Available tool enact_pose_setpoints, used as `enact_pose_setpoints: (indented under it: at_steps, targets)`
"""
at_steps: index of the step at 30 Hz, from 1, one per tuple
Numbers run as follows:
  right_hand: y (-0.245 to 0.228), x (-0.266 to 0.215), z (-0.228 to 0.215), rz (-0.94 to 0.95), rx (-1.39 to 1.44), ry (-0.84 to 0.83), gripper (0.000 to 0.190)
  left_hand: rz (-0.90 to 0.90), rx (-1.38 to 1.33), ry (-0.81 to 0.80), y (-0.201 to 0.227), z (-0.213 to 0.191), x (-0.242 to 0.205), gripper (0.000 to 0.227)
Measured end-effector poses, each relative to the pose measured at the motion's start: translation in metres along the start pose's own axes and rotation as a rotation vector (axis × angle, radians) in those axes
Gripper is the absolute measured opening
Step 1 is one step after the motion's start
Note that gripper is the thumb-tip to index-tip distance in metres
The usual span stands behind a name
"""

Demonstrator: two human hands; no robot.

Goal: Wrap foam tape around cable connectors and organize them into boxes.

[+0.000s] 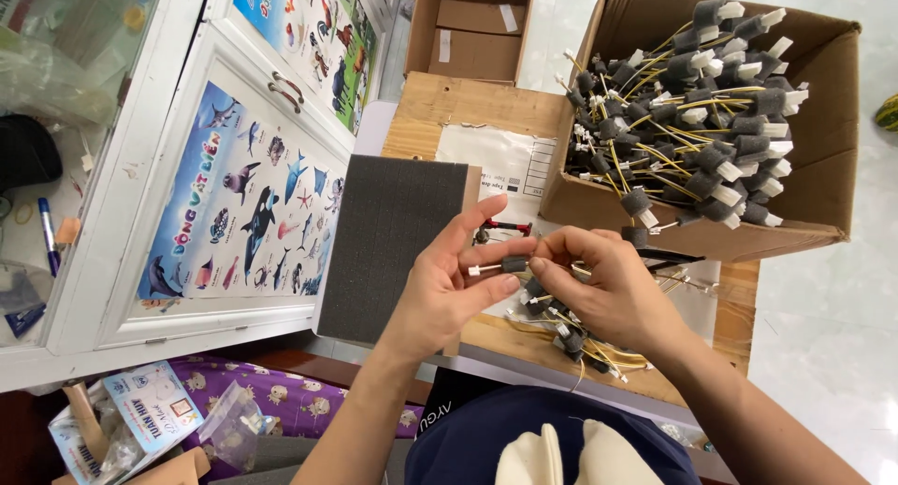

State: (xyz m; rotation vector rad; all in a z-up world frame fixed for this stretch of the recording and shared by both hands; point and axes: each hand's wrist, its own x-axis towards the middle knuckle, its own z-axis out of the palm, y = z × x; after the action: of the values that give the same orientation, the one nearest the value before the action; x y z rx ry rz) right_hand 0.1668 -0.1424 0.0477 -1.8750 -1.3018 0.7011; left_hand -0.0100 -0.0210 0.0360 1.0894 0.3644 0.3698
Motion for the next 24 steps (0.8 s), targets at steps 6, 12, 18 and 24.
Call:
enact_pose_setpoints:
  at_steps: [6, 12, 18, 24]
  targets:
    - [0.004, -0.001, -0.002, 0.262, 0.294, -0.065, 0.020, 0.055, 0.431, 0.211, -0.007, 0.023, -0.010, 0.066]
    - [-0.002, 0.032, -0.083, -0.051, -0.194, 0.261, 0.012, 0.238, 0.450, 0.263, -0.014, 0.016, 0.003, 0.073]
    - [0.098, 0.063, -0.115, -0.082, -0.650, 0.440, 0.017, 0.164, 0.555, 0.391, -0.031, -0.006, 0.003, 0.064]
    - [0.051, 0.034, -0.128, -0.146, -0.520, 0.500, 0.026, 0.029, 0.799, 0.537, -0.040, -0.028, -0.008, 0.051]
